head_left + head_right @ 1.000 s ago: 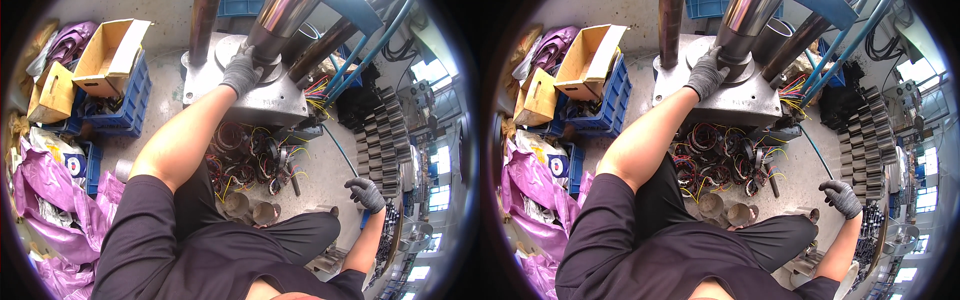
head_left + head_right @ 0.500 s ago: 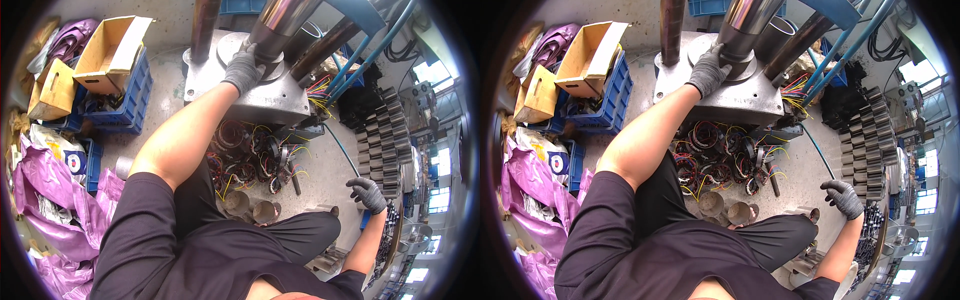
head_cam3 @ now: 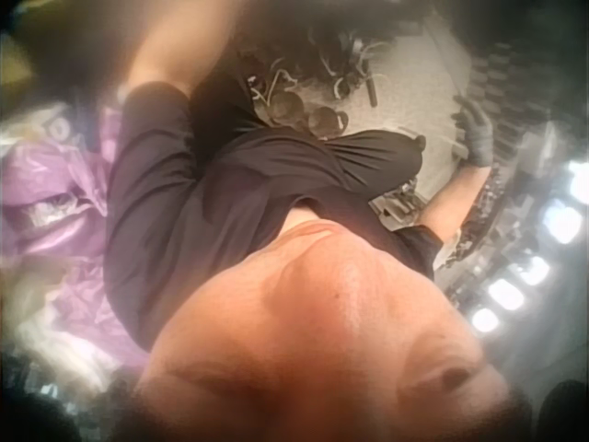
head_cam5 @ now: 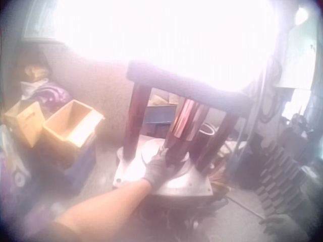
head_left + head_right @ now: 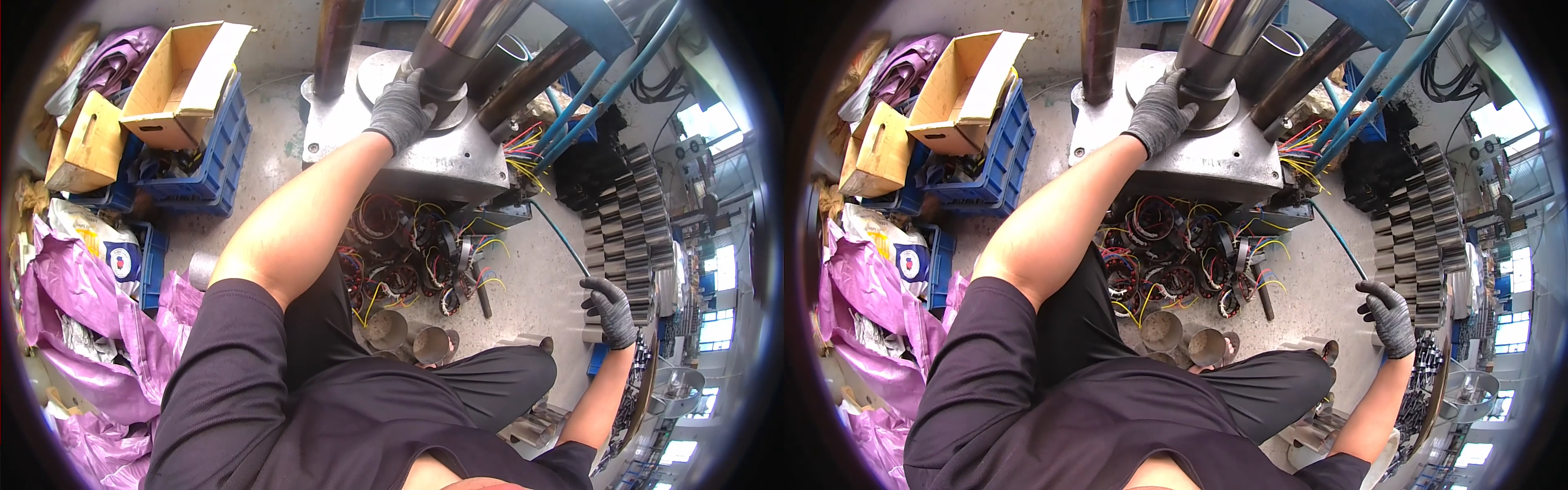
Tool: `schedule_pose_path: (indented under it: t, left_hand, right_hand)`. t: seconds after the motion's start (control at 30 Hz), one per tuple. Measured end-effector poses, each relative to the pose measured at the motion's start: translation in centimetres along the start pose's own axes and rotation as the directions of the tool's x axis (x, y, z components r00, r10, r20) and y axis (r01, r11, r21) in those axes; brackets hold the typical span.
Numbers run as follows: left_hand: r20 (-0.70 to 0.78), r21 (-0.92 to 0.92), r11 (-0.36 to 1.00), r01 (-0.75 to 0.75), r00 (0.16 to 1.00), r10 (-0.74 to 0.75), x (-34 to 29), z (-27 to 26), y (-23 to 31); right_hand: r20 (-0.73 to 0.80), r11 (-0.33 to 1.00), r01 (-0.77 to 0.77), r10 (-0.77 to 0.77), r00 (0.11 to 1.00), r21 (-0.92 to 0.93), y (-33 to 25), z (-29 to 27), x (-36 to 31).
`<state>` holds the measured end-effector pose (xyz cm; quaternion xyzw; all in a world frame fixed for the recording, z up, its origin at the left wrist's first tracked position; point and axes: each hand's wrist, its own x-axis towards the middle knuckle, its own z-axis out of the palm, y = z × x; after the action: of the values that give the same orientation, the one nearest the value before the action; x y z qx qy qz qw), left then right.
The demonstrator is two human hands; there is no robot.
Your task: The person unwraps motor stators from paper, places a metal sleeve onto a press machine, and then presses the stator into the sleeve using the hydraulic press. They organize the wiring on the finished components and place them into a container.
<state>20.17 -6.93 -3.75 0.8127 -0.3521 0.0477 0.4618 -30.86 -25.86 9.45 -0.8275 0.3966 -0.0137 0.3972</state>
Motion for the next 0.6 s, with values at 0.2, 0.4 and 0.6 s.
schedule_pose_path:
  t: [0.2,0.4,0.6]
  left_hand:
    - [0.009,0.016,1.0,0.02,1.0,-0.02,0.0,-0.3,-0.1]
    - [0.004,0.006,1.0,-0.006,1.0,0.006,-0.2,-0.2,0.4]
    - [0.042,0.003,0.999,0.053,0.998,-0.054,-0.1,-0.3,-0.4]
  right_hand:
    - [0.177,0.988,-0.122,0.138,0.974,-0.099,-1.3,0.6,-0.2]
    - [0.059,0.999,-0.045,0.044,0.997,0.013,-0.7,0.3,-0.6]
    - [0.123,0.995,-0.101,0.1,0.987,0.004,-0.8,0.0,0.2]
